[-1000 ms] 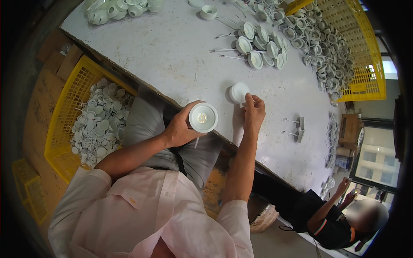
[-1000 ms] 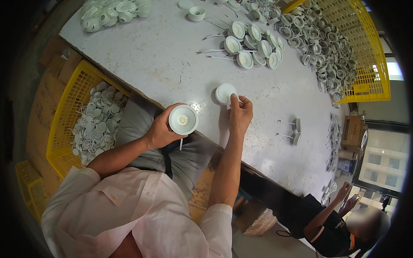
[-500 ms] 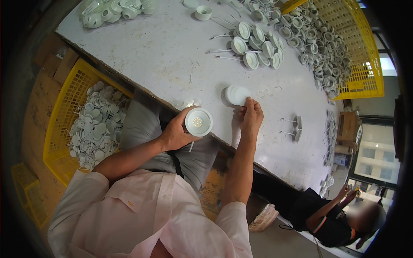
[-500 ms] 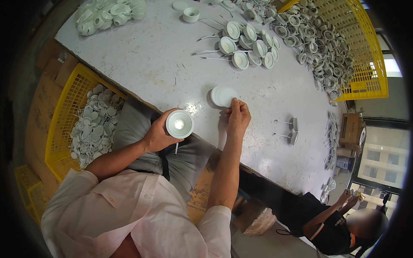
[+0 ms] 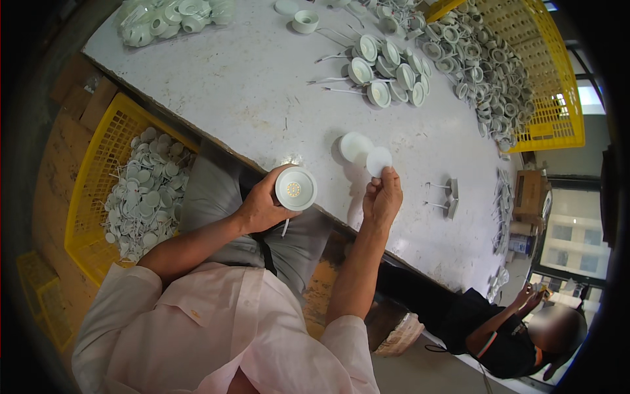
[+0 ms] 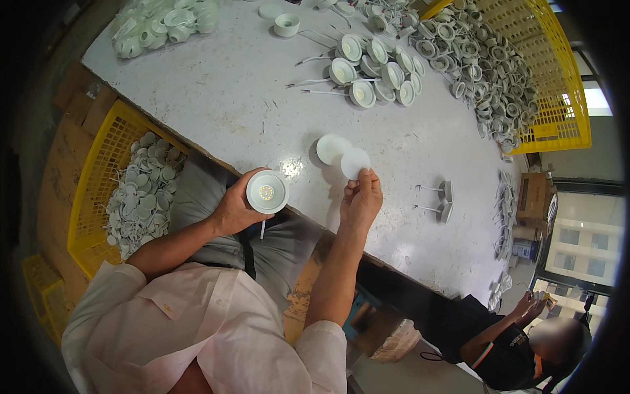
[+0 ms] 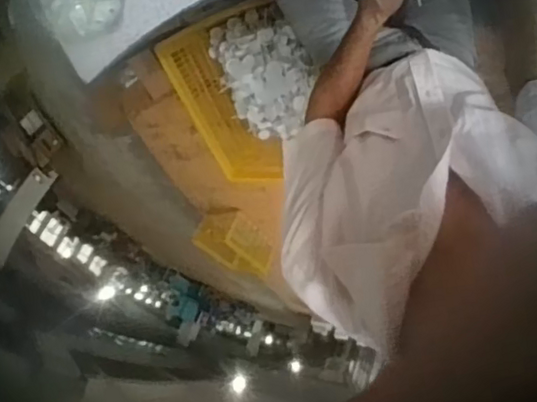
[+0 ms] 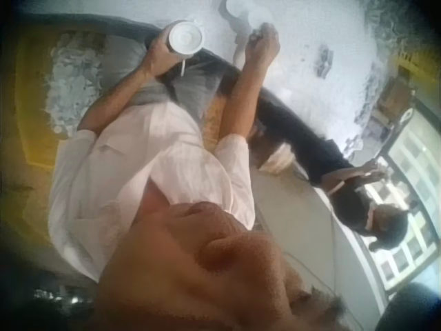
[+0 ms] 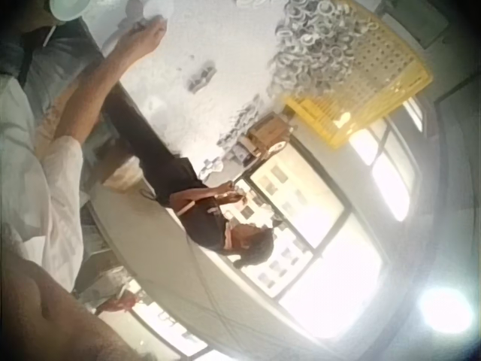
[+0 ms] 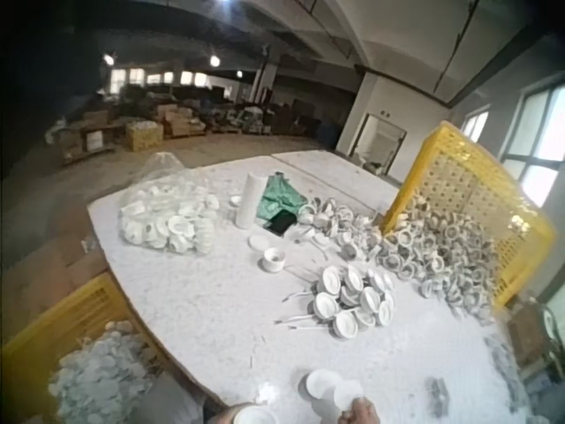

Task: Assembling small circular LED light components by fitting covers onto bases at a factory workbench.

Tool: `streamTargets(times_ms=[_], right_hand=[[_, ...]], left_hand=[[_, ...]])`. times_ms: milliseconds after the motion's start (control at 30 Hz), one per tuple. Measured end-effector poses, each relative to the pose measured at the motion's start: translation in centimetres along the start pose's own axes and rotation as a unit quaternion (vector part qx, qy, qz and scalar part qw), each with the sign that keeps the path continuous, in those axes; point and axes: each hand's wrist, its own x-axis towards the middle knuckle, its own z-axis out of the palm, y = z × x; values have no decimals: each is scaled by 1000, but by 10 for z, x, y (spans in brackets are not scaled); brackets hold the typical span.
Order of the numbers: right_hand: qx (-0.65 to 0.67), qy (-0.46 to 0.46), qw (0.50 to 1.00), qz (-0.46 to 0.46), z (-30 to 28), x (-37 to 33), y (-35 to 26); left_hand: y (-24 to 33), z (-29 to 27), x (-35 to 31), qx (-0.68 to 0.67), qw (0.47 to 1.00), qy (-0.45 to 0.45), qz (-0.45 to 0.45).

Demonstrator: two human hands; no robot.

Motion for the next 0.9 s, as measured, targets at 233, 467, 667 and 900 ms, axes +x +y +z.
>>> streamTargets(times_ms=[233, 467, 667, 900], right_hand=[[11, -26, 999, 24, 2, -27, 14], [11, -36, 998, 51, 5, -42, 24], [8, -51, 997, 62, 4, -52, 26], [-38, -44, 994, 87, 9, -67, 31]], left_hand=[[10, 6, 9, -9, 1000, -16, 8], [4, 2, 15, -23, 1000, -20, 2], [2, 1, 16, -47, 999, -23, -6], [2, -1, 19, 5, 999, -37, 18]])
